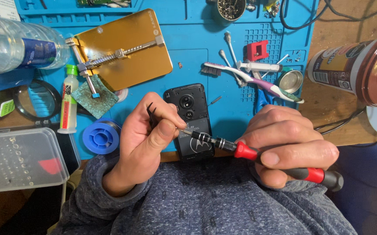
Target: The person uses a screwdriver to remove screws from the back of a disassembled smartphone. They then use tweezers to pick up and place small screws and components on the workbench while continuing to work on the phone's internal parts.
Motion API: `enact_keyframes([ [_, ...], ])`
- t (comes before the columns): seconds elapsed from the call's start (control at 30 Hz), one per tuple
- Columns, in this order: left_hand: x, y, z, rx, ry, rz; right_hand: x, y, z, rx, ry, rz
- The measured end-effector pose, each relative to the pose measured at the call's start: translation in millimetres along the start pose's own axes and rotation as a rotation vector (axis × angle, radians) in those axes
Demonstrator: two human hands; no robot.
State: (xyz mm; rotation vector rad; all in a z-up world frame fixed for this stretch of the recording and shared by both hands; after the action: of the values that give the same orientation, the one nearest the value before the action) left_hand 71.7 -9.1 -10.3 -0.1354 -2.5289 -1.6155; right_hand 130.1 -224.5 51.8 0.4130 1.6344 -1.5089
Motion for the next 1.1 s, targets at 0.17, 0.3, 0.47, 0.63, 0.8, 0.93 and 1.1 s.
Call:
enact_keyframes([
  [0.17,1,-2,1,-0.032,0.009,-0.005,5,0,2,0.005,0.012,-0.008],
  [0.3,3,-4,4,-0.052,0.051,-0.026,17,0,9,0.003,-0.052,-0.035],
  [0.47,3,-4,4,-0.079,0.06,-0.029,4,0,4,0.004,-0.059,0.008],
  [0.63,2,-2,3,-0.082,0.064,-0.026,2,0,4,0.006,-0.052,0.022],
  [0.8,2,-3,2,-0.096,0.064,-0.03,-1,-1,2,0.001,-0.082,0.0],
  [0.93,2,-2,3,-0.12,0.07,-0.038,9,-5,12,0.026,-0.243,-0.123],
  [1.1,2,-2,3,-0.115,0.073,-0.04,13,-5,11,0.041,-0.224,-0.089],
])
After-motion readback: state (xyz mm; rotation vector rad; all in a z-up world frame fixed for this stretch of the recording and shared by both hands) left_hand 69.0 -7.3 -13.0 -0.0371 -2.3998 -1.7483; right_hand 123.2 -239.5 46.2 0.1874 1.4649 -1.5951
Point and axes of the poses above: each hand's wrist, its own x-axis away from the middle knuckle, its own z-axis out of the back of the hand, y = z × x, the point moved 7 cm from there along -x, towards the middle knuckle, and after that the axes turned 1 degree about -z, right-handed, at the moved point
